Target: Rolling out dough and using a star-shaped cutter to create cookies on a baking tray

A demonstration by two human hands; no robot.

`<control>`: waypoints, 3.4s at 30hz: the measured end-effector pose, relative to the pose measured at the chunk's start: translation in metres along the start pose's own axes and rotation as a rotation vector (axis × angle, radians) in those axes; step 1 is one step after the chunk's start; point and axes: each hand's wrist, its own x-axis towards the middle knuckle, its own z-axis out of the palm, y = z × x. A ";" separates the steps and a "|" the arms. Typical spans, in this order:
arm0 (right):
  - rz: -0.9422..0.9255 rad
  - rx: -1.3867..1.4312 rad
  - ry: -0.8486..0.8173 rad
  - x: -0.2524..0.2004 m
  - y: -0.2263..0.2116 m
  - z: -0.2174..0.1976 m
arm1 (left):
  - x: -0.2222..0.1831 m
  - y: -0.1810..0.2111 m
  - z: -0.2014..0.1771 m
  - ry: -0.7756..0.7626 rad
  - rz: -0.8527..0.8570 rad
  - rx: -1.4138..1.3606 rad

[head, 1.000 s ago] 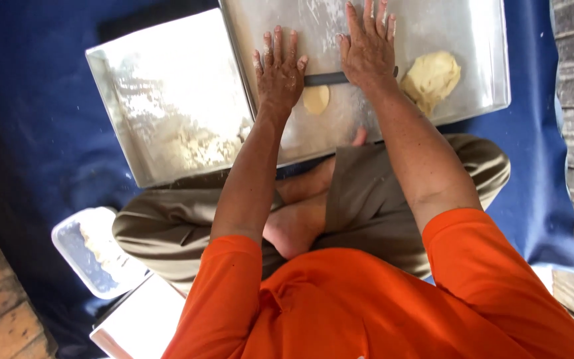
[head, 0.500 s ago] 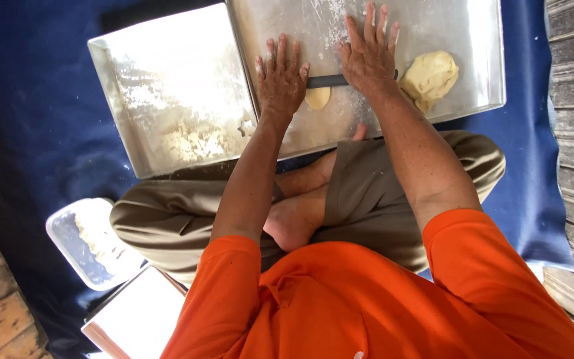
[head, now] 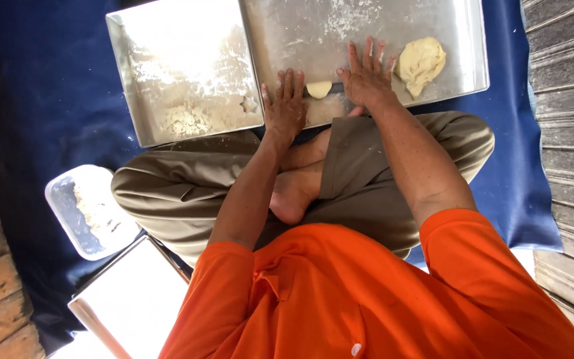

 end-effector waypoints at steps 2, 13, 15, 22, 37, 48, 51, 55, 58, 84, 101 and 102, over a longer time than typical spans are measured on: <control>-0.010 0.033 0.031 0.003 0.006 0.006 | -0.005 0.002 -0.004 0.058 0.032 -0.020; -0.042 0.082 0.410 0.049 -0.006 -0.007 | 0.047 -0.011 -0.002 0.194 0.139 -0.157; -0.083 0.072 0.499 0.063 -0.005 -0.011 | 0.046 -0.010 -0.008 0.234 0.150 -0.167; -0.136 0.071 0.528 0.065 -0.004 -0.008 | 0.058 0.006 -0.061 0.407 0.092 -0.378; -0.084 0.088 0.435 0.047 -0.003 0.003 | 0.069 -0.011 -0.022 0.298 0.285 -0.314; -0.032 0.071 0.175 0.021 -0.005 0.001 | 0.048 -0.012 0.009 0.246 0.209 -0.091; 0.005 0.070 0.036 0.017 -0.005 0.002 | 0.037 -0.013 0.004 0.087 0.190 -0.020; -0.006 0.059 0.051 0.020 -0.005 0.003 | 0.032 -0.015 0.014 0.113 0.170 -0.050; -0.030 0.073 0.190 0.034 -0.007 -0.005 | 0.053 -0.014 0.009 0.186 0.133 -0.069; -0.109 0.006 0.099 0.012 -0.009 0.005 | 0.010 -0.011 0.011 0.255 0.089 0.110; -0.248 0.163 0.459 0.030 -0.005 0.046 | 0.025 -0.010 -0.035 0.210 0.079 -0.335; -0.248 0.170 0.459 0.031 -0.007 0.041 | 0.035 -0.010 -0.033 0.208 0.081 -0.330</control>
